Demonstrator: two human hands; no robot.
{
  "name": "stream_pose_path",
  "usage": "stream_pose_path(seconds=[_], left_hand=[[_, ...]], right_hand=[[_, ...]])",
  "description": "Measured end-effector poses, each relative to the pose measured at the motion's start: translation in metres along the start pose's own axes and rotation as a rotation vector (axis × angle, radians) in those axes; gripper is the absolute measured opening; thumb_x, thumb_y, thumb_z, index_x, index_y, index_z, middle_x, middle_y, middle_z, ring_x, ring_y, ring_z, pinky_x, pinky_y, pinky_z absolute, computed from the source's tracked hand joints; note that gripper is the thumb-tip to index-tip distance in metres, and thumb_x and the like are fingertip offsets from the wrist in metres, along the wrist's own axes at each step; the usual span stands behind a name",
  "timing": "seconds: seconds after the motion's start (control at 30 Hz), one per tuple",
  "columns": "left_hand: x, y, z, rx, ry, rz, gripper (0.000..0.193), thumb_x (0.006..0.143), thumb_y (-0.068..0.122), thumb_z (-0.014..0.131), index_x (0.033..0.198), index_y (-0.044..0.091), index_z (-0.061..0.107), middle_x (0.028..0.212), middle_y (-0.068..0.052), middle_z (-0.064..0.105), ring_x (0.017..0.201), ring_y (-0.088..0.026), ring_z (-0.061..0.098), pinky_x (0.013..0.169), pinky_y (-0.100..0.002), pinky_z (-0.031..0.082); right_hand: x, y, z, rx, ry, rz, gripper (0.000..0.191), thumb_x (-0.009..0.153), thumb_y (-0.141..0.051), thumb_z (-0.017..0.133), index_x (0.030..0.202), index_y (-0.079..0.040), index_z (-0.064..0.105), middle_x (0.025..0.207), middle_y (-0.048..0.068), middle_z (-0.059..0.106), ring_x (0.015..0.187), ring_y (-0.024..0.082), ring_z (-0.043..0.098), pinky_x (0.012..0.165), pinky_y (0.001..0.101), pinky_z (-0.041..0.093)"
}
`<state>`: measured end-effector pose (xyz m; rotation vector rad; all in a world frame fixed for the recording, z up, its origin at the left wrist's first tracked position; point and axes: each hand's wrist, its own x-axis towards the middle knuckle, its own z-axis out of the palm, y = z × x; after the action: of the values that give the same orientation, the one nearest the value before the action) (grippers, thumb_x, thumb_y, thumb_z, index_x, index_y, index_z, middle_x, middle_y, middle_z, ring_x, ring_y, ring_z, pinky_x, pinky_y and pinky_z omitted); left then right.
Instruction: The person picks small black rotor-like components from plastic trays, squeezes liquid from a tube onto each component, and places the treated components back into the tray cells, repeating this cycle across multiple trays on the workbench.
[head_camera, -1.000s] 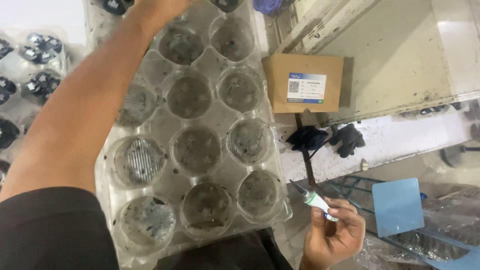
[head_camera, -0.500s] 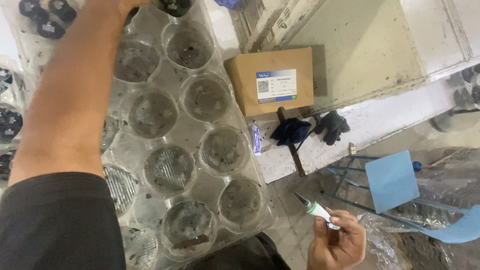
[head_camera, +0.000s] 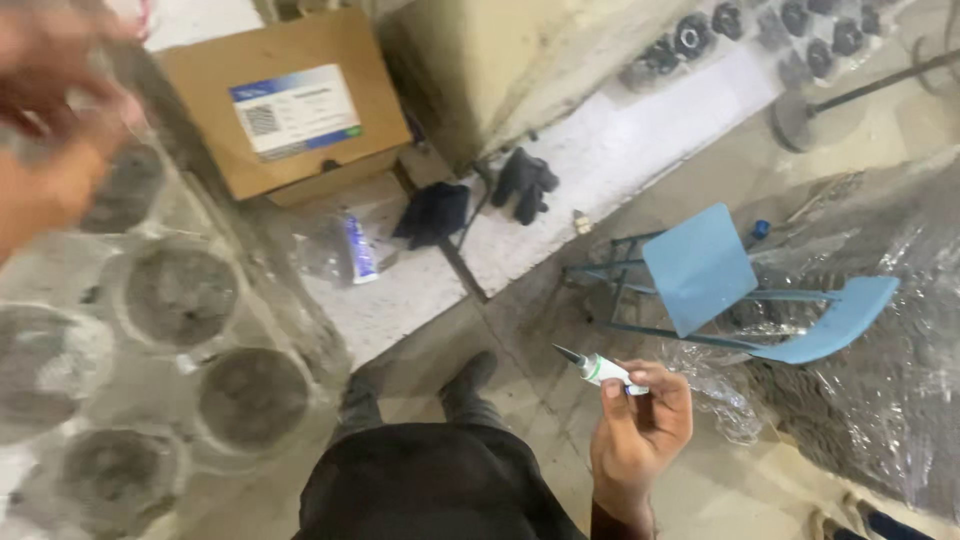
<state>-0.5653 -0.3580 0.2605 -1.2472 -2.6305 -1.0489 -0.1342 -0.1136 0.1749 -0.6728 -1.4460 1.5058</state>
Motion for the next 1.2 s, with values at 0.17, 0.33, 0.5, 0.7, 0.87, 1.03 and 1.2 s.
stream_pose_path(seconds=[0.17, 0.33, 0.5, 0.7, 0.87, 1.03, 1.2], left_hand=[[-0.080, 0.167, 0.096, 0.081, -0.317, 0.039, 0.047, 0.080, 0.026, 0.078, 0.127, 0.025, 0.073, 0.085, -0.005, 0.073, 0.069, -0.021, 0.069, 0.061, -0.037, 0.054], [-0.083, 0.266, 0.251, -0.364, -0.523, -0.197, 0.052, 0.078, 0.024, 0.080, 0.129, 0.024, 0.073, 0.086, -0.001, 0.077, 0.062, -0.018, 0.068, 0.060, -0.033, 0.057], [-0.073, 0.327, 0.381, -0.571, -0.584, -0.187, 0.047, 0.079, 0.019, 0.081, 0.125, 0.019, 0.073, 0.088, -0.001, 0.078, 0.065, -0.015, 0.069, 0.063, -0.031, 0.058], [-0.001, 0.341, 0.471, -0.499, -0.725, -0.183, 0.045, 0.081, 0.021, 0.078, 0.126, 0.021, 0.072, 0.092, 0.000, 0.077, 0.065, -0.017, 0.067, 0.064, -0.032, 0.056], [0.100, 0.330, 0.529, -0.459, -0.681, -0.211, 0.044, 0.080, 0.022, 0.078, 0.124, 0.021, 0.073, 0.092, 0.000, 0.077, 0.066, -0.018, 0.068, 0.065, -0.033, 0.057], [0.219, 0.305, 0.580, -0.436, -0.527, -0.239, 0.041, 0.084, 0.024, 0.077, 0.125, 0.021, 0.073, 0.095, 0.000, 0.077, 0.071, -0.018, 0.069, 0.068, -0.034, 0.057], [0.312, 0.282, 0.620, -0.292, -0.105, -0.251, 0.045, 0.084, 0.032, 0.085, 0.124, 0.015, 0.071, 0.116, -0.005, 0.072, 0.103, -0.026, 0.063, 0.092, -0.040, 0.052]], right_hand=[[0.053, -0.006, -0.112, 0.124, 0.035, -0.007, 0.021, 0.097, 0.009, 0.067, 0.114, 0.001, 0.057, 0.108, 0.011, 0.063, 0.098, 0.015, 0.061, 0.091, 0.0279, 0.050], [0.107, -0.014, -0.205, 0.260, 0.102, 0.114, 0.022, 0.099, 0.006, 0.066, 0.119, 0.001, 0.060, 0.098, 0.008, 0.064, 0.083, 0.012, 0.060, 0.088, 0.0355, 0.056], [0.149, -0.005, -0.252, 0.331, 0.193, 0.311, 0.021, 0.095, 0.000, 0.065, 0.115, -0.002, 0.058, 0.100, 0.010, 0.069, 0.090, 0.019, 0.068, 0.082, 0.0352, 0.056], [0.222, 0.041, -0.270, 0.396, 0.219, 0.440, 0.021, 0.095, -0.001, 0.065, 0.115, -0.003, 0.058, 0.100, 0.010, 0.069, 0.090, 0.019, 0.068, 0.081, 0.0356, 0.056], [0.328, 0.083, -0.281, 0.331, 0.244, 0.484, 0.020, 0.095, -0.001, 0.065, 0.114, -0.003, 0.058, 0.100, 0.009, 0.069, 0.092, 0.019, 0.068, 0.084, 0.0360, 0.056], [0.446, 0.120, -0.272, 0.253, 0.242, 0.520, 0.020, 0.096, -0.002, 0.065, 0.114, -0.002, 0.058, 0.101, 0.011, 0.069, 0.094, 0.021, 0.069, 0.088, 0.0378, 0.055], [0.527, 0.144, -0.248, 0.231, 0.130, 0.594, 0.020, 0.097, -0.003, 0.065, 0.115, -0.004, 0.058, 0.102, 0.012, 0.070, 0.095, 0.022, 0.069, 0.089, 0.0388, 0.055]])
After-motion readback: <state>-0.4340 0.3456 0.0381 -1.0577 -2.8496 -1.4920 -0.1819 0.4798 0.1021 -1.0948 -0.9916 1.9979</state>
